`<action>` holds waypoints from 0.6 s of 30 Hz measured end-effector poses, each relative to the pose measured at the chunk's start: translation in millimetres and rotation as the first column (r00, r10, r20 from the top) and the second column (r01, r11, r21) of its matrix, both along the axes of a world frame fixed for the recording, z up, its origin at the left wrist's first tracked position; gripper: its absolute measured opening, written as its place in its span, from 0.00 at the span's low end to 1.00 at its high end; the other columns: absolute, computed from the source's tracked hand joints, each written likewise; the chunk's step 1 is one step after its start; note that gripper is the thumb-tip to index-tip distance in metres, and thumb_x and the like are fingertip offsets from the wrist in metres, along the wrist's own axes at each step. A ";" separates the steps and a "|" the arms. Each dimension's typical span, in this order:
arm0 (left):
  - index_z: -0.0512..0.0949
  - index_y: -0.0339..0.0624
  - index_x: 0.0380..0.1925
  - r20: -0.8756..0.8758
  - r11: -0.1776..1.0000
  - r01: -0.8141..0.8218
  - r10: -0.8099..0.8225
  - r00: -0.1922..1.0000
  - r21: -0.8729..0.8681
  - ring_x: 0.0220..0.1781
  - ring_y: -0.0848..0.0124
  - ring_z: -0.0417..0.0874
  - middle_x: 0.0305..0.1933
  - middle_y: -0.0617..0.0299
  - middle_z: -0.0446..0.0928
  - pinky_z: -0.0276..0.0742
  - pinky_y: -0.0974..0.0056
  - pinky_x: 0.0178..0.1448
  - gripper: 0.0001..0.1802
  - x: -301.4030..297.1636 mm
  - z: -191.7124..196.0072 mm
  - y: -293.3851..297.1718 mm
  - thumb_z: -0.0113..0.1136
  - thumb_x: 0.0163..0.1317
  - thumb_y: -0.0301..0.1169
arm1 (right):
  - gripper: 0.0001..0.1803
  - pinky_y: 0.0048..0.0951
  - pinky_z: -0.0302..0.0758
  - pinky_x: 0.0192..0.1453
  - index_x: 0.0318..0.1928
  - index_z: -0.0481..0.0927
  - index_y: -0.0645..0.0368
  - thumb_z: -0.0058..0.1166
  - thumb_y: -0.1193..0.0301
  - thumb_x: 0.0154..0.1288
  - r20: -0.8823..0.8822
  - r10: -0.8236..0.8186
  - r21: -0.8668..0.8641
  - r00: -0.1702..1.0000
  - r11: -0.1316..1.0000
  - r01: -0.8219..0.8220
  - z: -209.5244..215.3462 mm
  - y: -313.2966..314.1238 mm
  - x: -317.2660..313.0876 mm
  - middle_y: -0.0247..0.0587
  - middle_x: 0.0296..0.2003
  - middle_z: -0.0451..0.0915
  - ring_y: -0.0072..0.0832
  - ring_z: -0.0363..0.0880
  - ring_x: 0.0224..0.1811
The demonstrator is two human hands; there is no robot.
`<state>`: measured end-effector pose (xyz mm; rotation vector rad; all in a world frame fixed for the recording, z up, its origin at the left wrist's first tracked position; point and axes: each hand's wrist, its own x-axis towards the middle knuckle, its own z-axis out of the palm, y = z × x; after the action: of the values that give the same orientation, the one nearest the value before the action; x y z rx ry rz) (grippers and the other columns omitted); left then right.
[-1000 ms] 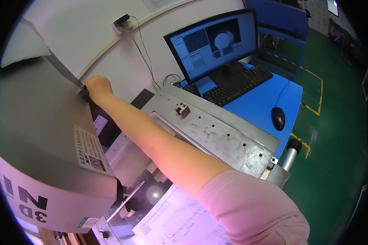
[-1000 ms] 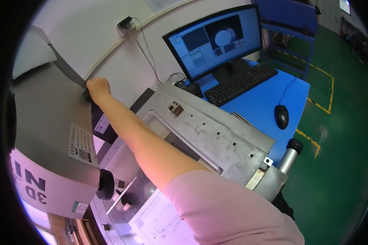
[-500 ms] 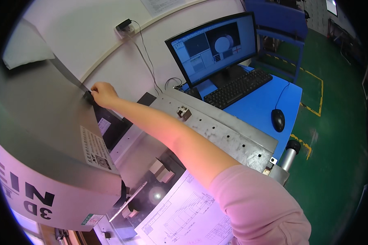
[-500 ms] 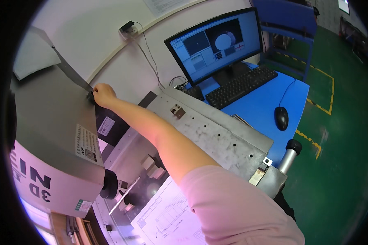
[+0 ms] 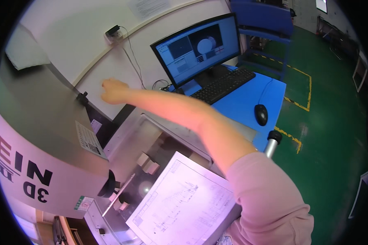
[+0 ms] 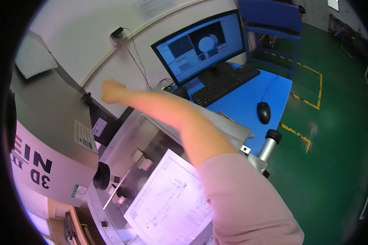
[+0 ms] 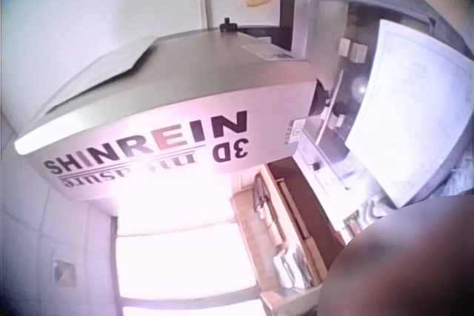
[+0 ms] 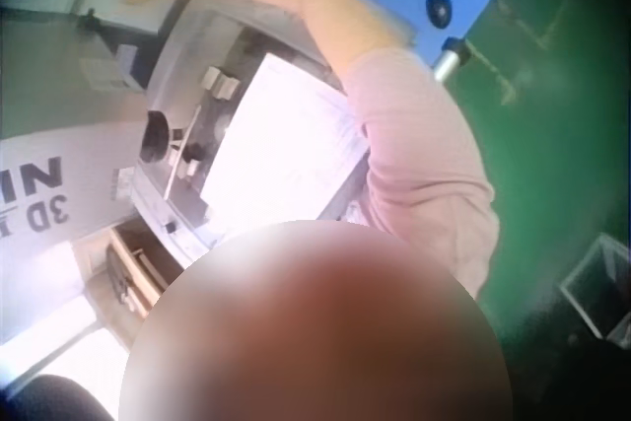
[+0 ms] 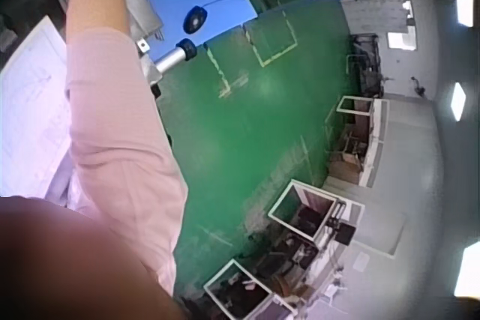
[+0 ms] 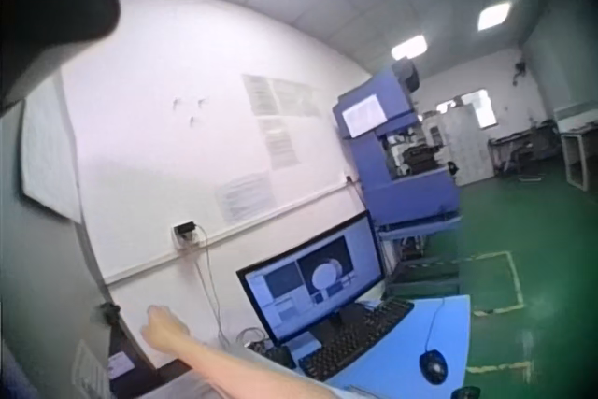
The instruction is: Measure mechanical components using a 3D coordinate measuring machine while referencing a technical drawing.
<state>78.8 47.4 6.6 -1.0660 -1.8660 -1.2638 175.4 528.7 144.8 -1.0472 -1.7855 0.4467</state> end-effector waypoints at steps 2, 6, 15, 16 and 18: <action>0.73 0.31 0.30 -0.012 0.997 0.036 -0.037 0.999 -0.075 0.41 0.58 0.70 0.37 0.48 0.70 0.66 0.55 0.47 0.12 -20.5 -26.7 -11.0 0.51 0.55 0.32 | 0.26 0.38 0.65 0.53 0.49 0.66 0.62 0.48 0.61 0.51 0.247 0.035 0.119 0.968 0.991 -0.066 -21.0 -17.2 58.3 0.52 0.46 0.67 0.43 0.68 0.49; 0.74 0.30 0.31 0.078 0.998 0.040 -0.037 0.996 -0.038 0.38 0.58 0.71 0.35 0.49 0.72 0.67 0.57 0.46 0.13 -4.8 -25.7 0.2 0.48 0.58 0.32 | 0.20 0.30 0.69 0.47 0.44 0.73 0.58 0.54 0.63 0.50 0.325 -0.052 0.257 0.944 0.966 -0.036 -52.9 -73.7 207.2 0.48 0.40 0.70 0.36 0.71 0.43; 0.73 0.32 0.36 0.202 0.983 -0.179 0.185 0.962 -0.051 0.43 0.60 0.69 0.40 0.50 0.70 0.67 0.57 0.48 0.16 -25.8 11.8 -42.9 0.47 0.60 0.36 | 0.24 0.24 0.66 0.44 0.49 0.72 0.55 0.49 0.54 0.55 -0.120 -0.082 -0.564 0.989 0.826 0.001 -132.8 -259.8 390.1 0.31 0.42 0.73 0.21 0.70 0.44; 0.72 0.31 0.36 0.137 0.930 -0.347 0.363 0.922 -0.123 0.43 0.58 0.69 0.40 0.48 0.69 0.66 0.55 0.48 0.16 -30.3 16.3 -53.8 0.48 0.58 0.36 | 0.25 0.25 0.66 0.46 0.50 0.71 0.55 0.48 0.55 0.55 -0.182 -0.091 -0.597 0.979 0.802 -0.036 -151.2 -275.3 402.9 0.32 0.44 0.73 0.23 0.70 0.46; 0.71 0.30 0.38 0.035 0.794 -0.553 0.578 0.815 -0.252 0.44 0.56 0.68 0.41 0.46 0.68 0.64 0.53 0.50 0.17 -43.6 12.0 -73.5 0.49 0.58 0.36 | 0.26 0.26 0.66 0.48 0.51 0.70 0.55 0.49 0.55 0.54 -0.341 -0.079 -0.600 0.937 0.786 -0.152 -181.3 -303.7 419.9 0.35 0.47 0.71 0.26 0.69 0.49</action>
<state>35.2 -26.1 18.6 -0.4679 -2.2324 -0.7720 595.3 225.0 -36.5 -1.2750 -1.3513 1.2332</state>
